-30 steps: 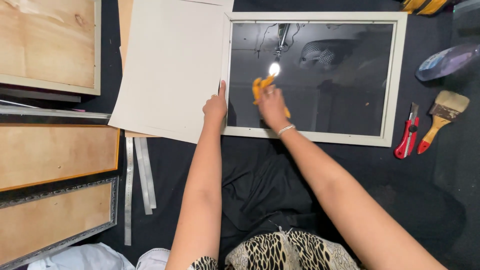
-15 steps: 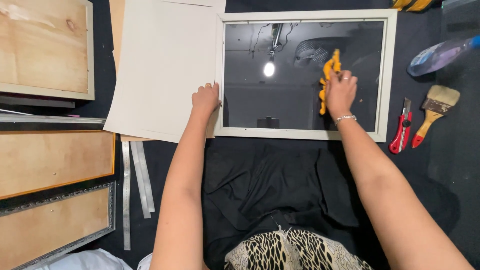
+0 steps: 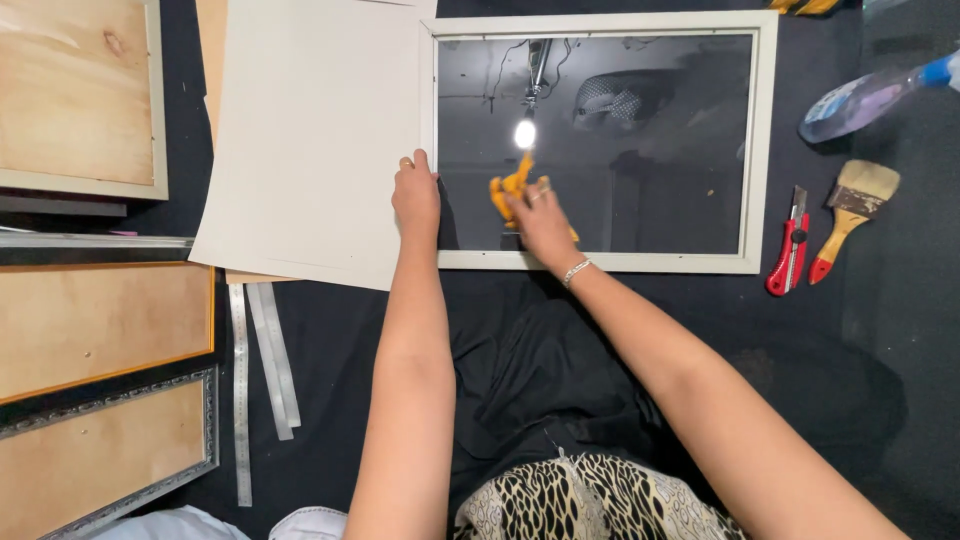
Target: The person wipes the surface of a framed mirror using a yellow cloth. They hold the frame with one hand while cleaning the glass with the other, moving across the surface in broad strokes.
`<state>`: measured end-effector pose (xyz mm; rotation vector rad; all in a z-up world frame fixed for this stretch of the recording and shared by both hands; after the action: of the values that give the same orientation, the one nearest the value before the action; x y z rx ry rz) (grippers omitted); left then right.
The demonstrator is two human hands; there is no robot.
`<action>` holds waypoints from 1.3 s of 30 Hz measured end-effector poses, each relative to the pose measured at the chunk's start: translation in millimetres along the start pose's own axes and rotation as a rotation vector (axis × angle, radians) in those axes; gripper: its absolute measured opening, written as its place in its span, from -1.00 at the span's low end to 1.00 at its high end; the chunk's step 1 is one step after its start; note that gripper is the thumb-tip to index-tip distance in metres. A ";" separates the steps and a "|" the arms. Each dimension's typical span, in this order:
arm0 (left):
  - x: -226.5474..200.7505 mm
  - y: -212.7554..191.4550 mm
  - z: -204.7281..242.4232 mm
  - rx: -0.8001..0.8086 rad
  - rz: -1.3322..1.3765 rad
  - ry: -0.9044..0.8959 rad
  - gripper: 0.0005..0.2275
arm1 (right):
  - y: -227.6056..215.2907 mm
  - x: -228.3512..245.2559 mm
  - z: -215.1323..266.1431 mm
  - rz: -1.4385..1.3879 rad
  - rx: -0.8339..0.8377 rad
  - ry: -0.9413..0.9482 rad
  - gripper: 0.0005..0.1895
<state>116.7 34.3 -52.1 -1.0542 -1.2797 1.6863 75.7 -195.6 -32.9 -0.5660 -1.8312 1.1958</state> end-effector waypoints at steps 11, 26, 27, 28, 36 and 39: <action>-11.2 -2.8 -0.2 0.144 -0.097 0.132 -0.43 | -46.6 -92.4 16.9 0.139 0.031 0.029 -0.66; -12.4 4.0 -20.0 0.283 -0.216 0.266 -0.30 | -110.6 -260.9 68.8 0.123 -0.384 0.756 -0.54; -12.5 5.0 -17.7 0.282 -0.249 0.284 -0.29 | -108.8 -255.7 69.3 0.113 -0.373 0.785 -0.54; -15.3 9.9 -17.4 0.286 -0.247 0.288 -0.29 | -113.7 -255.7 70.7 0.118 -0.372 0.789 -0.54; -11.2 47.0 -32.2 0.237 -0.340 0.382 -0.31 | -89.6 -251.1 54.5 0.172 -0.277 0.701 -0.53; -11.8 47.0 -32.2 0.232 -0.324 0.373 -0.32 | -83.4 -171.0 19.7 0.180 -0.237 0.528 -0.62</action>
<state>146.8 24.7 -101.0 -0.9126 -0.9302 1.2848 156.6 -368.9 -31.7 -1.0874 -1.4913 0.8363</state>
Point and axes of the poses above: each hand's wrist, its own z-axis away from the middle knuckle, its own y-axis out of the palm, x = y × z, the point moved 10 cm from there along -z, towards the middle knuckle, and after that the axes turned 5 degrees about -z, right-handed, at the moved point
